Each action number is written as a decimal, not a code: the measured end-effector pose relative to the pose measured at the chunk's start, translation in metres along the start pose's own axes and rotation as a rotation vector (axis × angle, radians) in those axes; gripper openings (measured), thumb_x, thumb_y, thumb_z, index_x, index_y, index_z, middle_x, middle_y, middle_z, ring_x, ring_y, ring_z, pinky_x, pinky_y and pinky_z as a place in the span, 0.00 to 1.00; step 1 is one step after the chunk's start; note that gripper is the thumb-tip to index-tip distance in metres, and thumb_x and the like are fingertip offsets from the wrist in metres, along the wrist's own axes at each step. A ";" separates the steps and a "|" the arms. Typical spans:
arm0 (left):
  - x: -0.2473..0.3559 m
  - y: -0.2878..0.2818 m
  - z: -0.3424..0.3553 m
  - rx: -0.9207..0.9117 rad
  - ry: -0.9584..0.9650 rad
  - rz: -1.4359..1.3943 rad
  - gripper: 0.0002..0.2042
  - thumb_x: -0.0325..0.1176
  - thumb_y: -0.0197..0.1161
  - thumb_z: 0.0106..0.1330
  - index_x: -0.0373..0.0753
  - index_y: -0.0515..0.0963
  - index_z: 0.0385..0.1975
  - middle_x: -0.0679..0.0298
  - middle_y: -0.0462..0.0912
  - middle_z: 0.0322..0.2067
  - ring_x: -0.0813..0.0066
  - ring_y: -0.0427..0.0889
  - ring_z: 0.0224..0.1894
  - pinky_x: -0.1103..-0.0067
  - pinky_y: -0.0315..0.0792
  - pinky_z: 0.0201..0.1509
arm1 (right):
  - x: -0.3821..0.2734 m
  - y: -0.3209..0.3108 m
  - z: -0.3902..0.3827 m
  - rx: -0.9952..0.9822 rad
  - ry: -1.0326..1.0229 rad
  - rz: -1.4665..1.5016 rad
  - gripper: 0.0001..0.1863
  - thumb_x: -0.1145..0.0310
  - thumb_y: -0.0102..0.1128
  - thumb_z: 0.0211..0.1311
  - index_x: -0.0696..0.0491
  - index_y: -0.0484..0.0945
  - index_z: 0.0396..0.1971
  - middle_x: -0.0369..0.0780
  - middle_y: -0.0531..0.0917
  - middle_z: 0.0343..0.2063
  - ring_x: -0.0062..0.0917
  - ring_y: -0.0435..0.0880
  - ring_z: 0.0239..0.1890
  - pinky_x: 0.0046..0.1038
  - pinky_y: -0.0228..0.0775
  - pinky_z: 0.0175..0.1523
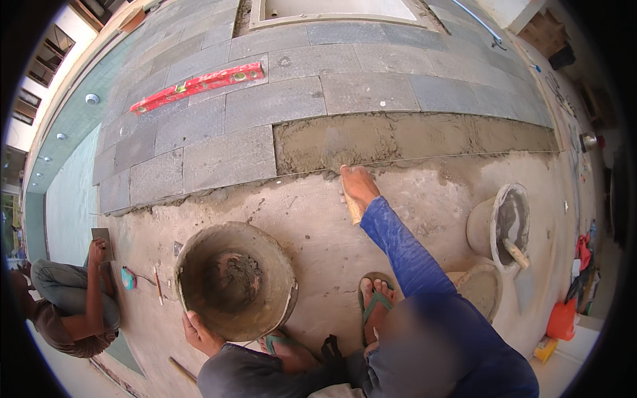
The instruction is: The person applies cement to the back of floor tiles with a trowel and places them onto a prepared surface, tapping them into place with a small hammer.
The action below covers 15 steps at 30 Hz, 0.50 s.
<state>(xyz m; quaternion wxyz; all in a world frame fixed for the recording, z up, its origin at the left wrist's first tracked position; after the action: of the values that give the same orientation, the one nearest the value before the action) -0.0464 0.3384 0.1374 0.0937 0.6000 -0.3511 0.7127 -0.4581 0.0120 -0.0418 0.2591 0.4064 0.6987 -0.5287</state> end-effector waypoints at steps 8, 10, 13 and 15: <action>-0.024 -0.026 -0.006 0.094 -0.076 0.081 0.18 0.40 0.49 0.78 0.28 0.77 0.45 0.67 0.78 0.35 0.81 0.71 0.38 0.81 0.68 0.45 | -0.095 0.029 -0.036 -0.152 -0.258 -0.254 0.26 0.53 0.45 0.71 0.63 0.76 0.27 0.48 0.81 0.21 0.37 0.81 0.17 0.38 0.76 0.27; -0.018 -0.021 -0.008 0.095 -0.130 0.064 0.18 0.40 0.49 0.78 0.28 0.77 0.47 0.66 0.79 0.37 0.81 0.73 0.40 0.81 0.69 0.47 | -0.079 0.005 -0.026 -0.128 -0.211 -0.198 0.26 0.52 0.45 0.71 0.63 0.77 0.27 0.47 0.80 0.20 0.36 0.80 0.17 0.38 0.76 0.27; -0.032 -0.028 -0.008 0.059 -0.176 0.014 0.19 0.40 0.48 0.78 0.28 0.77 0.49 0.65 0.81 0.39 0.80 0.74 0.42 0.80 0.70 0.49 | -0.049 0.019 -0.022 -0.177 -0.146 -0.313 0.18 0.62 0.44 0.70 0.61 0.78 0.32 0.52 0.82 0.31 0.43 0.82 0.35 0.44 0.75 0.40; -0.041 -0.032 -0.014 0.080 -0.174 -0.008 0.19 0.40 0.48 0.79 0.29 0.77 0.50 0.64 0.81 0.41 0.79 0.75 0.43 0.80 0.70 0.50 | -0.055 0.045 -0.031 -0.223 -0.114 -0.371 0.17 0.66 0.43 0.69 0.61 0.79 0.34 0.55 0.84 0.35 0.47 0.84 0.42 0.47 0.74 0.47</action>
<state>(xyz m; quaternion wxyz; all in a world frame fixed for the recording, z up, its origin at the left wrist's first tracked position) -0.0282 0.3824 0.1116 0.0418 0.6641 -0.3269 0.6711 -0.3888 0.0301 -0.0122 0.2399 0.2092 0.7998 -0.5090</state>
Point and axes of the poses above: each hand's wrist, its own z-axis towards the middle knuckle, its own y-axis out of the palm, x = y × z, the point moved 6 cm from there along z, towards the middle knuckle
